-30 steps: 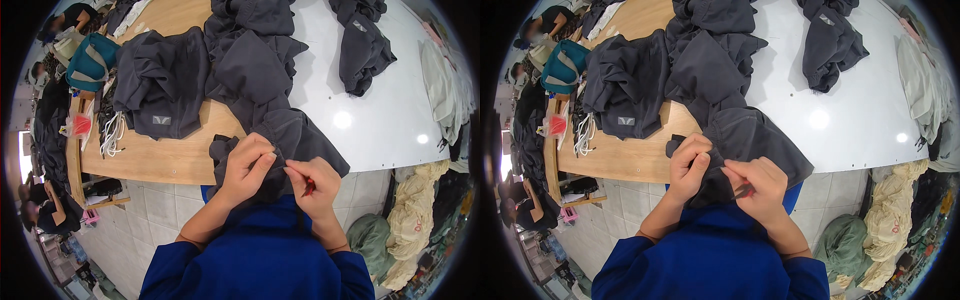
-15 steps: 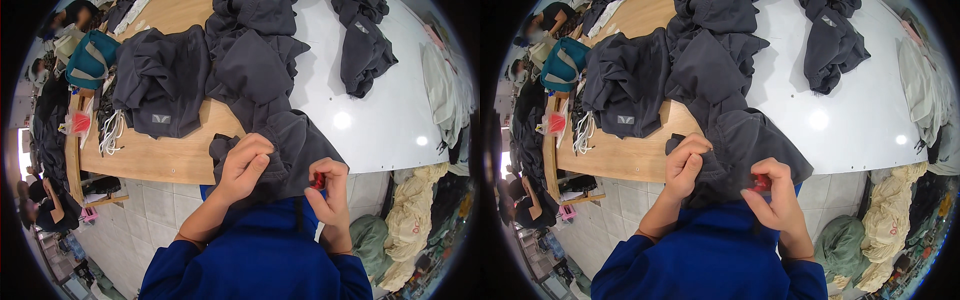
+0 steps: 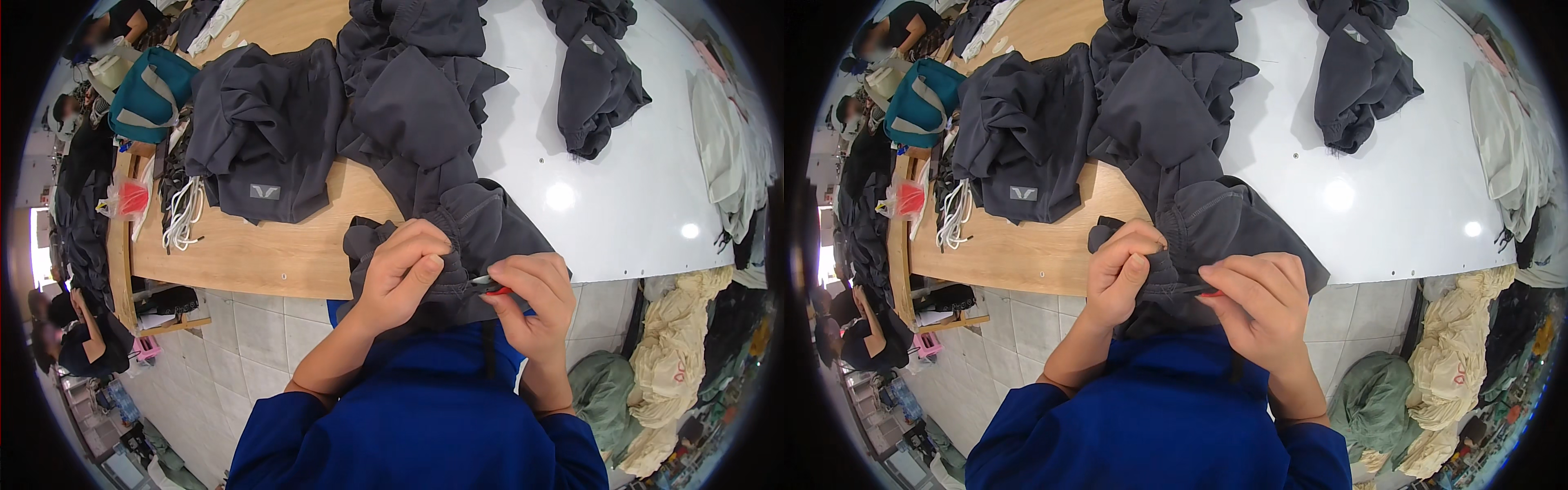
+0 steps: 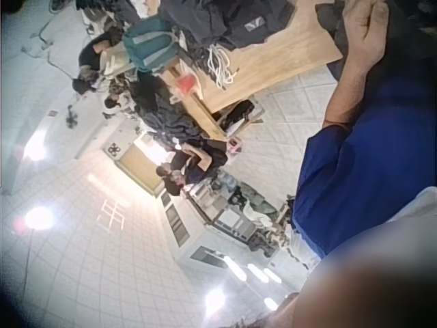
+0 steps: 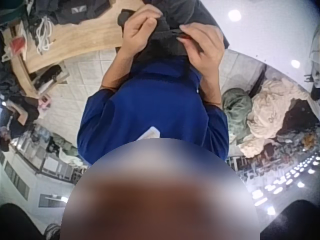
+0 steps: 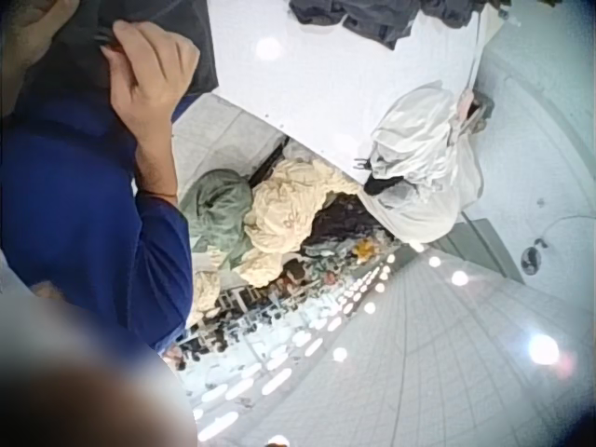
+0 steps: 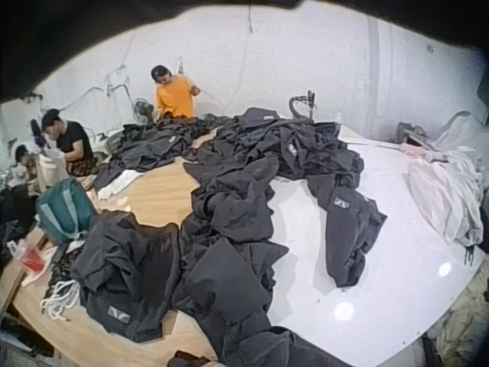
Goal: Use small thread snippers to remove excess or loose threads from grey textile shorts.
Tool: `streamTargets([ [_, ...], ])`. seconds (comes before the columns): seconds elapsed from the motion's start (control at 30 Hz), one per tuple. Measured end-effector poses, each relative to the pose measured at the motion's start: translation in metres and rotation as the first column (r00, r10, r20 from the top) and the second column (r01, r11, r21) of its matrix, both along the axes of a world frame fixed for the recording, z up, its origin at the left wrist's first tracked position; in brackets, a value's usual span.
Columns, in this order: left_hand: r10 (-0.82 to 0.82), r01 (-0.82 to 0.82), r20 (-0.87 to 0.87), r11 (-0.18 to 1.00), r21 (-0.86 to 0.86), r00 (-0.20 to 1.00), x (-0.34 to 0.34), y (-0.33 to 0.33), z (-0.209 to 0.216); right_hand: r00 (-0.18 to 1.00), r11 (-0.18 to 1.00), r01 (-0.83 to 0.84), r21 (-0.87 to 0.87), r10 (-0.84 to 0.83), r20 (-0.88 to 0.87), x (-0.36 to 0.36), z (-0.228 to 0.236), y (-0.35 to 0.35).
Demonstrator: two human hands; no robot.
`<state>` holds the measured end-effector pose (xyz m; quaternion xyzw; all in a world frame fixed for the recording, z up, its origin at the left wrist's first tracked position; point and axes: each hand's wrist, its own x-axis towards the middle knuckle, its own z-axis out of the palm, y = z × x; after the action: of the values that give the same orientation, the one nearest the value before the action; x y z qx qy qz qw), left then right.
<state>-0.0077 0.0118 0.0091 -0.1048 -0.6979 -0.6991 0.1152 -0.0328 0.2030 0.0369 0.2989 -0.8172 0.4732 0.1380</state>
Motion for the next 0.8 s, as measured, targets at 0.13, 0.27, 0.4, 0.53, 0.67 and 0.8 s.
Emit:
streamTargets([
  [0.13, 0.011, -0.011, 0.001, 1.0, 0.015, 1.0, -0.001, 0.0, -0.002, 1.0, 0.999, -0.013, 0.047, 0.012, 0.019, 0.001, 0.003, 0.003],
  [0.27, 0.026, -0.026, 0.016, 0.999, -0.032, 1.0, -0.001, 0.002, 0.001, 1.0, 0.998, -0.022, 0.062, 0.023, -0.016, 0.002, 0.003, 0.001],
  [0.4, 0.061, -0.06, 0.006, 0.991, -0.119, 0.998, -0.003, 0.004, 0.005, 0.999, 0.996, 0.016, 0.092, -0.012, -0.041, 0.002, 0.008, 0.001],
  [0.53, 0.067, -0.065, 0.002, 0.98, -0.189, 0.998, -0.002, 0.001, 0.004, 0.998, 1.0, 0.018, 0.006, -0.018, 0.055, 0.006, 0.014, 0.007],
  [0.67, 0.058, -0.058, -0.005, 0.976, -0.21, 0.998, -0.003, 0.002, 0.005, 0.999, 0.997, 0.048, 0.053, -0.048, -0.008, 0.003, 0.012, 0.008],
  [0.8, 0.061, -0.064, -0.02, 0.964, -0.259, 0.998, -0.004, 0.004, 0.006, 0.998, 0.993, -0.02, 0.114, 0.027, -0.061, 0.003, 0.009, 0.007],
])
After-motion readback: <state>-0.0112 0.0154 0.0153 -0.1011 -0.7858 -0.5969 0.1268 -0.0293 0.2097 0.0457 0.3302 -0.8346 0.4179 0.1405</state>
